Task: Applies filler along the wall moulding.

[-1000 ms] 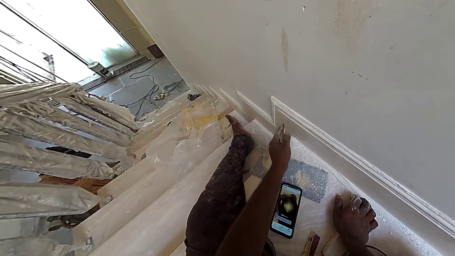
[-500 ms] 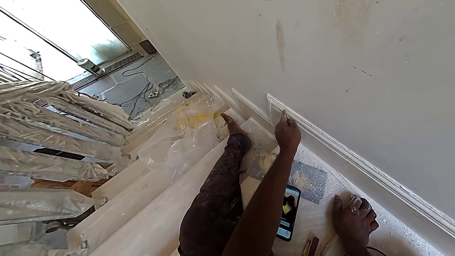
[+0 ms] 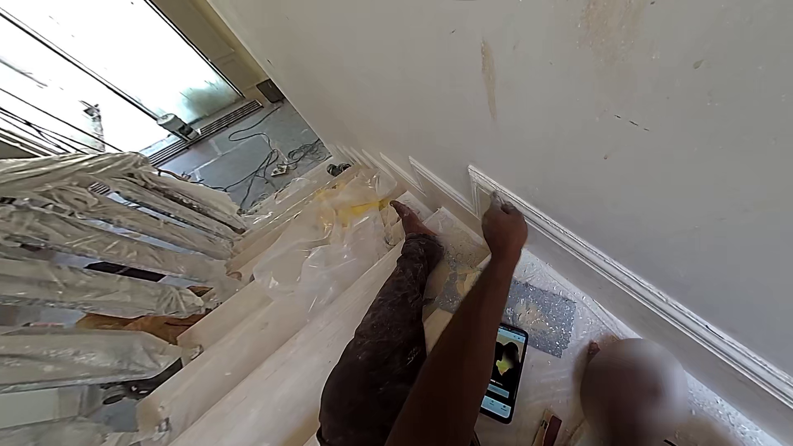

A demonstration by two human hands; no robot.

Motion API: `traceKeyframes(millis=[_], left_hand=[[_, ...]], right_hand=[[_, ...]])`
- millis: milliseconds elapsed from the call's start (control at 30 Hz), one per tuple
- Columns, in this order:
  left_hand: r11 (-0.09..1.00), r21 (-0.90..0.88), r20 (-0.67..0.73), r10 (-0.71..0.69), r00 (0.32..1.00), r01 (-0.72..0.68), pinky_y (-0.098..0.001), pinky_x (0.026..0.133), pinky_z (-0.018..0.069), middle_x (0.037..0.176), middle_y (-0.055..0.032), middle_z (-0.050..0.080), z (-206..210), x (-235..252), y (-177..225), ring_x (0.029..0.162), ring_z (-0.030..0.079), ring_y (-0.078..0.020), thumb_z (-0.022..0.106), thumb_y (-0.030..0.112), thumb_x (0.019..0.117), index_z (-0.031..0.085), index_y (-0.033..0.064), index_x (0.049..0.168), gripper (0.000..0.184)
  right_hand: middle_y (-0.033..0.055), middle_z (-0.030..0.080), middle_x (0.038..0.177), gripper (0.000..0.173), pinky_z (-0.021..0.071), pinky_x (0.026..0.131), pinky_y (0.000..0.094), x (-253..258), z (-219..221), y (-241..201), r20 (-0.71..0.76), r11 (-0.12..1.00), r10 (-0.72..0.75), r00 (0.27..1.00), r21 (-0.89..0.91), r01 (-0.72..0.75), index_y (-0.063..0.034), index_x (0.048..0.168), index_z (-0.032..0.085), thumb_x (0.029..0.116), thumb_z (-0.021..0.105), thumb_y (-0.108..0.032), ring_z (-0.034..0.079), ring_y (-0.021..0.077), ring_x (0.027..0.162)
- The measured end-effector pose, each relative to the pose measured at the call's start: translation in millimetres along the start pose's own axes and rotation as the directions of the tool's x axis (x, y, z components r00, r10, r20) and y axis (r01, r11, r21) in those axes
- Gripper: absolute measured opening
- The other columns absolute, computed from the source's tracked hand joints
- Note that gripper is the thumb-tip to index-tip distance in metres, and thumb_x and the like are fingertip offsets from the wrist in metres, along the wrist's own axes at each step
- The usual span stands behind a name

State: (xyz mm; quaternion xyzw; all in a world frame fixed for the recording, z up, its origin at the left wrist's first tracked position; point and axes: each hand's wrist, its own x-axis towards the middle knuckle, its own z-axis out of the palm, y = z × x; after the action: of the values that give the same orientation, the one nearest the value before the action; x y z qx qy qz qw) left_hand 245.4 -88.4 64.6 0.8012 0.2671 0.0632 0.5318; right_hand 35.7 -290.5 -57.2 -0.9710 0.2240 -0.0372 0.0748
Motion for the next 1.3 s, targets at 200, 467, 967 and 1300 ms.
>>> traceKeyframes(millis=[200, 467, 967, 1300], left_hand=[[0.998, -0.055, -0.001, 0.016, 1.0, -0.017, -0.0536, 0.109, 0.0457, 0.134, -0.0226, 0.064, 4.4, -7.9, -1.0, 0.128, 0.06, -0.035, 0.04, 0.024, 0.112, 0.045, 0.0036, 0.155, 0.047], [0.998, -0.061, -0.055, -0.008, 0.998, 0.004, -0.0533, 0.11, 0.0457, 0.134, -0.0219, 0.064, 0.8, 12.4, 2.0, 0.129, 0.059, -0.0338, 0.04, 0.025, 0.1119, 0.051, 0.0016, 0.149, 0.045], [0.999, -0.025, -0.083, -0.027, 0.996, 0.025, -0.0532, 0.111, 0.044, 0.14, -0.0205, 0.061, -17.6, 37.1, 2.7, 0.134, 0.056, -0.033, 0.043, 0.022, 0.1099, 0.054, 0.002, 0.147, 0.044], [0.995, -0.082, -0.104, 0.041, 0.994, -0.049, -0.0506, 0.114, 0.0424, 0.141, -0.0194, 0.062, -11.7, 17.3, -10.0, 0.135, 0.056, -0.031, 0.041, 0.024, 0.1118, 0.051, 0.003, 0.151, 0.045]], right_hand=[[0.0326, 0.051, 0.144, 0.068, 0.0386, 0.102, 0.071, 0.0, -0.9, -0.3, 0.007, 1.0, -0.001, 1.0, 0.029, 0.001, 0.0066, 0.138, 0.056, 0.0999, 0.051, -0.05, 0.049, 0.0531, 0.134], [0.0339, 0.052, 0.142, 0.069, 0.0396, 0.1, 0.0715, -0.9, 2.0, 0.8, -0.033, 0.999, -0.016, 0.999, 0.041, 0.017, 0.0078, 0.136, 0.057, 0.0988, 0.05, -0.05, 0.05, 0.0546, 0.132], [0.0346, 0.052, 0.141, 0.07, 0.0393, 0.098, 0.0724, -4.8, 1.4, 1.0, -0.047, 0.999, -0.023, 0.999, 0.046, 0.025, 0.0081, 0.135, 0.058, 0.0982, 0.049, -0.051, 0.05, 0.0557, 0.131], [0.0358, 0.051, 0.143, 0.07, 0.0383, 0.1, 0.0734, -2.3, -2.4, 0.9, -0.02, 0.998, -0.014, 1.0, 0.059, 0.015, 0.0091, 0.136, 0.057, 0.0993, 0.051, -0.05, 0.049, 0.0564, 0.133]])
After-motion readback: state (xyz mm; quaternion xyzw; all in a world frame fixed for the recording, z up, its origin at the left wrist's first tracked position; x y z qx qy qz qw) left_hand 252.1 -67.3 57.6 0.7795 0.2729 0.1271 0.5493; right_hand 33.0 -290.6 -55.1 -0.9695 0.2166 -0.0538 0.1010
